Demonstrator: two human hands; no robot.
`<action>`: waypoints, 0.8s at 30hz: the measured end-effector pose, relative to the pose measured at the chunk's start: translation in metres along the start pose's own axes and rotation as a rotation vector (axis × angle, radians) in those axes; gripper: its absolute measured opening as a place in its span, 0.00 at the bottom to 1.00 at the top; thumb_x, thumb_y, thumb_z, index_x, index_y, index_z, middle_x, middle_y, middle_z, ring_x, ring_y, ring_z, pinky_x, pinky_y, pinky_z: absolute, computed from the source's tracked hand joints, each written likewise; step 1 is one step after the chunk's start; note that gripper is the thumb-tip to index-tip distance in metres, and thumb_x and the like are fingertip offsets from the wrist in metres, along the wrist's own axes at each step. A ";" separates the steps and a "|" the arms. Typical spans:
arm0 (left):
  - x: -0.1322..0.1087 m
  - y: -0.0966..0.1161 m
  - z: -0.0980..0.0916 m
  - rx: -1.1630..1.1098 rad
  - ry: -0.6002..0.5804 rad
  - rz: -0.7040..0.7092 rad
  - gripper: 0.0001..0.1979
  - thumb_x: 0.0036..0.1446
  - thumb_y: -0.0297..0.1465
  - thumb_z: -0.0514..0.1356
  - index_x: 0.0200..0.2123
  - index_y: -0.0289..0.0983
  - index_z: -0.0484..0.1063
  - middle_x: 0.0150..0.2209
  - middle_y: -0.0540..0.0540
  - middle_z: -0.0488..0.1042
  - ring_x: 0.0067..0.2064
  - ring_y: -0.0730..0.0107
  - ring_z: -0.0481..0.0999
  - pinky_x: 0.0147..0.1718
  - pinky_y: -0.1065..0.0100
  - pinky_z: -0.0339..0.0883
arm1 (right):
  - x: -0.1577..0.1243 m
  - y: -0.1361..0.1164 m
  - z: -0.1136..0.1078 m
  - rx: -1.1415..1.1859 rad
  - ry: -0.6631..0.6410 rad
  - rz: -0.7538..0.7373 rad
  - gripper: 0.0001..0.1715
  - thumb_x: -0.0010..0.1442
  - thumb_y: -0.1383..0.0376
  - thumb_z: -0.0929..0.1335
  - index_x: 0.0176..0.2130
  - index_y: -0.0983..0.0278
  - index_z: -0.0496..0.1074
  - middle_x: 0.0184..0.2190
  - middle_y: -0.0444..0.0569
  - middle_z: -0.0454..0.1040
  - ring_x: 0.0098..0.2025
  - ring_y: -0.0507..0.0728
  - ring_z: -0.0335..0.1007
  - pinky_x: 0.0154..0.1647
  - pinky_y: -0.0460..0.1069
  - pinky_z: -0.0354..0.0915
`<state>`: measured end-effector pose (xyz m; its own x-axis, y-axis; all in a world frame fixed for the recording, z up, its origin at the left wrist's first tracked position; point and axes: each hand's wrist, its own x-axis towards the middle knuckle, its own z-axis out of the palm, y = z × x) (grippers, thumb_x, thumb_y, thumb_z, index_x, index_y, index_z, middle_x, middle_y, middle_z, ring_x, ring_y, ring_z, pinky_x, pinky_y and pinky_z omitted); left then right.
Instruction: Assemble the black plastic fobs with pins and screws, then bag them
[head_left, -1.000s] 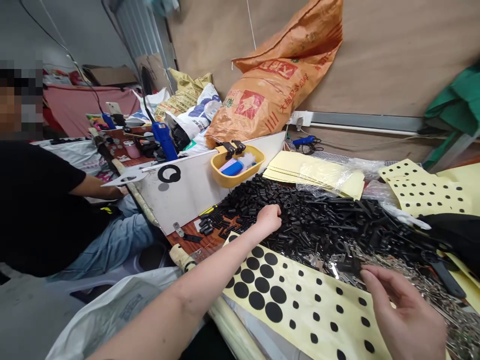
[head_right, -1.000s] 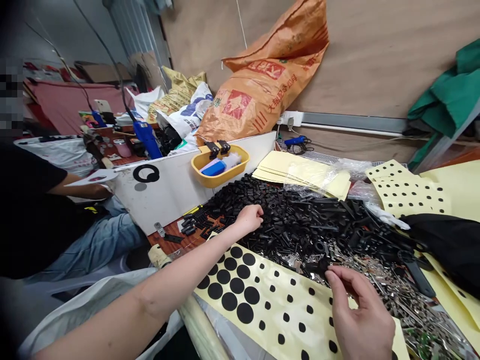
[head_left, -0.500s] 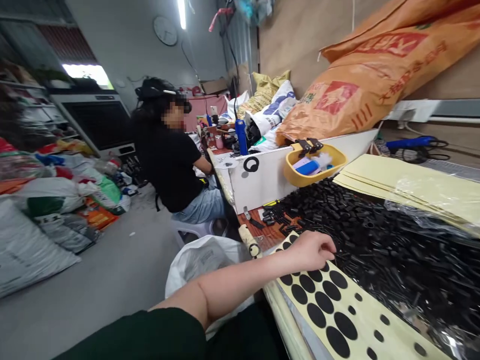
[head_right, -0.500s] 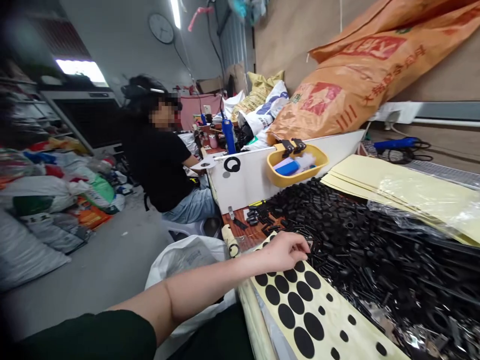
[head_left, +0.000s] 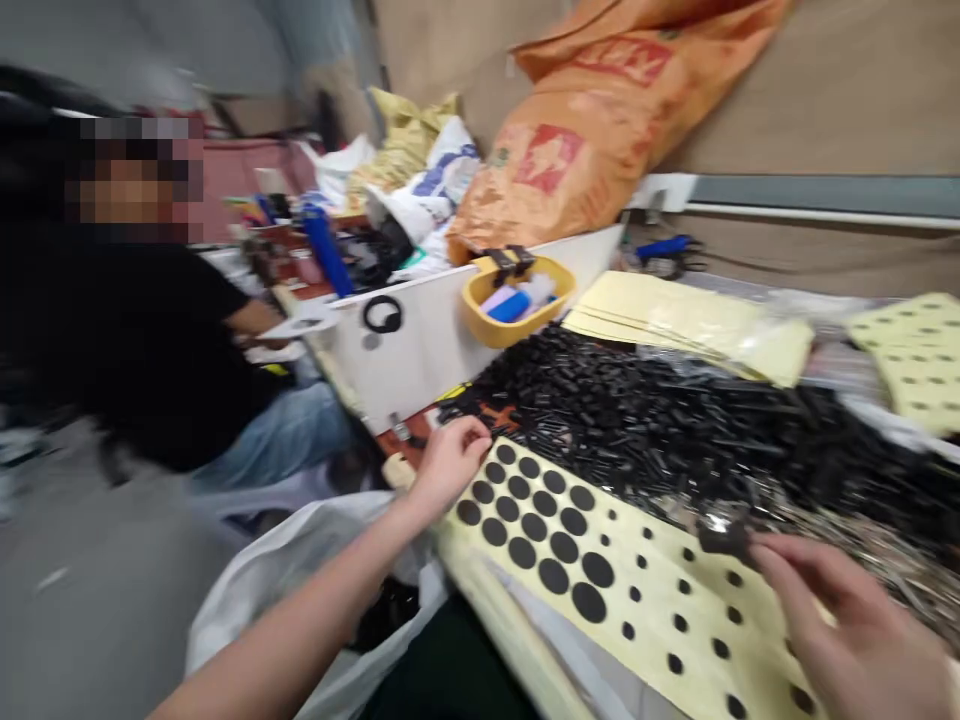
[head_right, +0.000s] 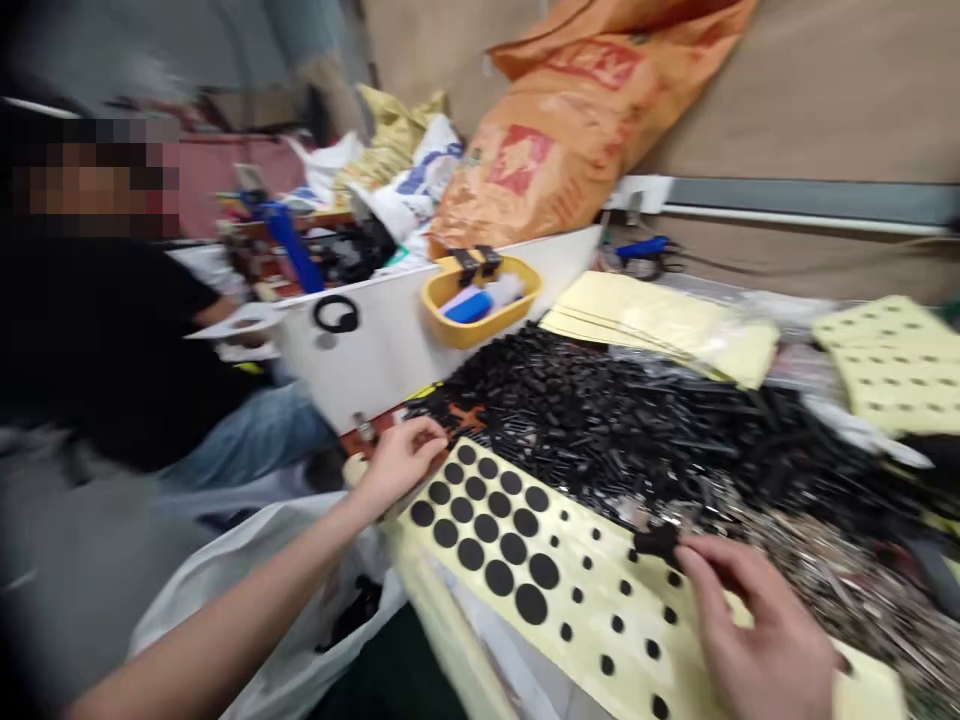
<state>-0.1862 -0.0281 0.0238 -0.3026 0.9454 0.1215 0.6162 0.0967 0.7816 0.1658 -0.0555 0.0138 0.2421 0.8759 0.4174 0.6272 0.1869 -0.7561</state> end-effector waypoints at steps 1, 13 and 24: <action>-0.004 0.010 0.009 -0.051 -0.066 0.026 0.03 0.52 0.28 0.57 0.27 0.37 0.70 0.27 0.49 0.73 0.32 0.67 0.72 0.35 0.67 0.67 | 0.000 -0.006 -0.001 0.021 -0.002 0.009 0.14 0.49 0.52 0.70 0.29 0.60 0.75 0.29 0.48 0.77 0.33 0.61 0.73 0.38 0.54 0.70; -0.032 0.118 0.110 -0.560 -0.800 0.136 0.16 0.56 0.30 0.58 0.48 0.32 0.69 0.44 0.37 0.76 0.40 0.65 0.77 0.37 0.65 0.73 | 0.001 -0.033 -0.006 0.138 -0.010 -0.069 0.09 0.57 0.60 0.67 0.29 0.62 0.74 0.30 0.51 0.76 0.34 0.58 0.73 0.34 0.51 0.71; 0.070 0.207 0.240 0.035 -0.697 0.440 0.15 0.62 0.35 0.57 0.50 0.36 0.68 0.51 0.41 0.70 0.48 0.61 0.72 0.46 0.55 0.70 | 0.011 -0.015 -0.014 0.079 0.161 0.003 0.11 0.54 0.57 0.69 0.29 0.62 0.76 0.28 0.49 0.77 0.31 0.57 0.73 0.30 0.49 0.71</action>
<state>0.0947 0.1324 0.0479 0.4851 0.8744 -0.0044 0.5987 -0.3285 0.7305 0.1695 -0.0551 0.0367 0.3633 0.7953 0.4853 0.5676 0.2242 -0.7922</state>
